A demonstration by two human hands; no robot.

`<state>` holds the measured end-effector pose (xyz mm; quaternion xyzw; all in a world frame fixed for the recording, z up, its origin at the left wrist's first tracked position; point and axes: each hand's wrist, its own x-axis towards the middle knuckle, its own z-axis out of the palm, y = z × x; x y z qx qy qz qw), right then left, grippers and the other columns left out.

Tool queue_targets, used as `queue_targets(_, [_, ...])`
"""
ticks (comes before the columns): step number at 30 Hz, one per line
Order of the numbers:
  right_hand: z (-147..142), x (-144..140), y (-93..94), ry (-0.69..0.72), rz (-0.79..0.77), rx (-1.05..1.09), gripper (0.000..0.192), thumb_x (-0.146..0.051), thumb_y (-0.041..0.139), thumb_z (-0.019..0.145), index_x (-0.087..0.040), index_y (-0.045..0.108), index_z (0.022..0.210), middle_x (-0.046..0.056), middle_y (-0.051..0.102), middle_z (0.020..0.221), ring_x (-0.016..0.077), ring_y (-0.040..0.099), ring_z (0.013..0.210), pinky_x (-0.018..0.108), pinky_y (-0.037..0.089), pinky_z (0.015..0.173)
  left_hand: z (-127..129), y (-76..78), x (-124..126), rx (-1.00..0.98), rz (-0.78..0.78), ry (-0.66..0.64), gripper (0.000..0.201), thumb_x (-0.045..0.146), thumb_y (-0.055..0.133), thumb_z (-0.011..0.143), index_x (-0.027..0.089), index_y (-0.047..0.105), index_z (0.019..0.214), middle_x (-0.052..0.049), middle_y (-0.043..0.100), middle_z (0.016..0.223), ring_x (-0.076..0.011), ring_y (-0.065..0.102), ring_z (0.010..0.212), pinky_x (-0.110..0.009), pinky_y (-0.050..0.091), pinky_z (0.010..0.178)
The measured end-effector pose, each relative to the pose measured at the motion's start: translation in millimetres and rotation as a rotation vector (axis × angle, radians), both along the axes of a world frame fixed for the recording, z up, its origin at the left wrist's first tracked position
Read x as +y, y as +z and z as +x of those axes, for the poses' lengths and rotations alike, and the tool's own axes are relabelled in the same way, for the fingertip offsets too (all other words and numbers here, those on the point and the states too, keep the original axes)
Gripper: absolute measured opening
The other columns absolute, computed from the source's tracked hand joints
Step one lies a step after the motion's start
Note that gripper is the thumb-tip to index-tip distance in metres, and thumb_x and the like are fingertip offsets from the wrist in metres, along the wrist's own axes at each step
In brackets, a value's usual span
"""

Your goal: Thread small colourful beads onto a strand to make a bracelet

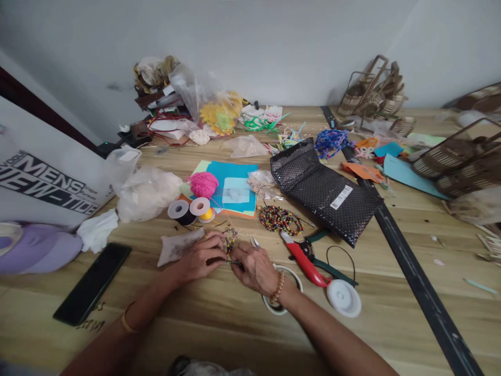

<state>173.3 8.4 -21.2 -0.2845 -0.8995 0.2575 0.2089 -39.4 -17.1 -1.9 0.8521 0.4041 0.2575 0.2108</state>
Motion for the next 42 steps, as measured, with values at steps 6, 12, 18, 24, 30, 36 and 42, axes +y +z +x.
queue_targets(6, [-0.4,-0.2,1.8,0.002,0.001,-0.006,0.009,-0.012,0.055,0.085,-0.02,0.059,0.088,0.004,0.061,0.086,0.0164,0.058,0.08,0.024,0.04,0.068,2.9,-1.4,-1.7,0.036,0.014,0.001,0.01,0.013,0.063,0.085,0.018,0.072,0.084,-0.007,0.062,0.089,-0.0236,0.051,0.108,-0.038,0.049,0.093])
queue_targets(12, [0.2,-0.4,1.6,0.0,0.005,0.001,0.01,-0.012,0.057,0.085,-0.02,0.059,0.089,0.004,0.062,0.087,0.0167,0.059,0.081,0.025,0.04,0.068,4.8,-1.7,-1.3,0.03,0.009,0.006,0.014,0.016,0.06,0.088,0.018,0.073,0.084,-0.007,0.062,0.087,-0.0229,0.053,0.107,-0.038,0.05,0.092])
queue_targets(18, [0.0,-0.3,1.5,0.002,0.001,-0.004,0.01,-0.011,0.057,0.084,-0.021,0.058,0.089,0.004,0.062,0.087,0.017,0.059,0.079,0.025,0.041,0.067,1.9,-3.4,-0.1,-0.003,0.013,0.026,0.009,0.016,0.063,0.086,0.018,0.072,0.086,-0.007,0.063,0.087,-0.0232,0.053,0.105,-0.038,0.049,0.092])
queue_targets(24, [0.2,0.7,2.4,0.001,0.014,-0.022,0.009,-0.012,0.058,0.084,-0.02,0.058,0.088,0.004,0.062,0.085,0.017,0.059,0.078,0.025,0.04,0.066,-1.9,-8.1,1.5,-0.031,0.017,0.03,0.009,0.015,0.064,0.085,0.018,0.072,0.086,-0.007,0.063,0.087,-0.0232,0.052,0.107,-0.039,0.049,0.093])
queue_targets(30, [0.2,-0.3,2.1,0.001,0.026,-0.013,0.009,-0.012,0.057,0.084,-0.02,0.058,0.088,0.004,0.062,0.086,0.0162,0.058,0.078,0.024,0.039,0.066,-4.1,-9.0,1.1,-0.023,0.021,0.035,0.008,0.014,0.065,0.084,0.018,0.072,0.085,-0.007,0.063,0.088,-0.0244,0.051,0.11,-0.041,0.048,0.094])
queue_targets(36, [-0.4,-0.4,2.3,-0.008,0.024,-0.013,0.01,-0.011,0.058,0.084,-0.021,0.057,0.087,0.003,0.061,0.085,0.0164,0.058,0.077,0.024,0.039,0.064,-3.1,-6.3,1.3,0.016,0.028,0.028,0.011,0.014,0.062,0.086,0.018,0.071,0.081,-0.006,0.063,0.087,-0.0235,0.053,0.108,-0.04,0.049,0.092])
queue_targets(42, [0.5,0.0,4.3,-0.001,0.004,0.0,0.009,-0.012,0.057,0.085,-0.021,0.057,0.086,0.004,0.063,0.087,0.0168,0.059,0.08,0.025,0.041,0.066,-3.2,-6.6,1.3,-0.003,0.041,0.027,0.011,0.013,0.061,0.085,0.017,0.071,0.081,-0.007,0.063,0.085,-0.024,0.053,0.107,-0.038,0.05,0.089])
